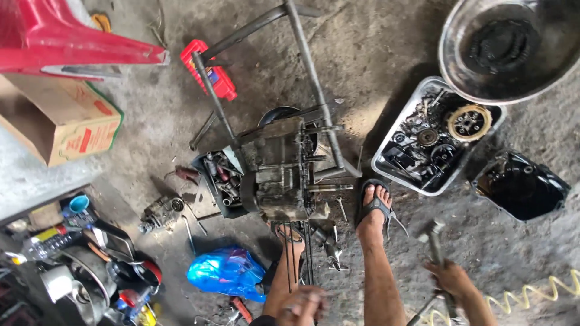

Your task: The person works on a disassembled engine block mounted on a stand, using a hammer and a metal rod to strike internal components. They then use a screwdriver to manipulate parts within the engine casing and search through a container of tools.

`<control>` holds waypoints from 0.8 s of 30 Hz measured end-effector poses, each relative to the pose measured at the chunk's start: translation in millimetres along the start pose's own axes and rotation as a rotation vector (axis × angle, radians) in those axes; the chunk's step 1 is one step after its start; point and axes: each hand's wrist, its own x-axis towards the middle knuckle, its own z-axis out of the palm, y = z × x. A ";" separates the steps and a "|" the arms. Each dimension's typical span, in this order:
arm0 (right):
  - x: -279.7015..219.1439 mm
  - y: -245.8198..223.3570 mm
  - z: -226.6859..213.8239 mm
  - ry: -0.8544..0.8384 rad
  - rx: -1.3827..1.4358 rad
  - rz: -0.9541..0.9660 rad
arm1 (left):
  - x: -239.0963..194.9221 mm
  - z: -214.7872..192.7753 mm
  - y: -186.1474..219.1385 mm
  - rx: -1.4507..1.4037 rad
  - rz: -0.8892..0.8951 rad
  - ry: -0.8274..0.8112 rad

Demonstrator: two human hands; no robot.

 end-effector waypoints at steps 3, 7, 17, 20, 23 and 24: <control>45.1 -82.7 112.5 0.243 -0.217 -0.226 | 12.5 -44.9 -23.7 -0.205 0.012 0.221; 16.0 -173.9 230.9 0.555 -0.489 -0.538 | 22.6 -15.7 79.7 0.198 0.054 0.624; -19.7 -202.8 244.3 0.564 -0.945 -0.383 | 56.0 -2.6 150.5 0.235 0.029 0.231; -11.6 -195.4 248.4 0.582 -1.540 -0.304 | 56.4 20.2 211.3 0.029 -0.346 0.053; 54.5 -144.4 251.0 0.853 -1.467 -0.449 | 65.3 20.3 179.5 -0.517 0.002 0.010; 47.9 -147.6 251.2 0.855 -1.300 -0.568 | 74.1 11.9 140.8 -0.455 -0.128 -0.052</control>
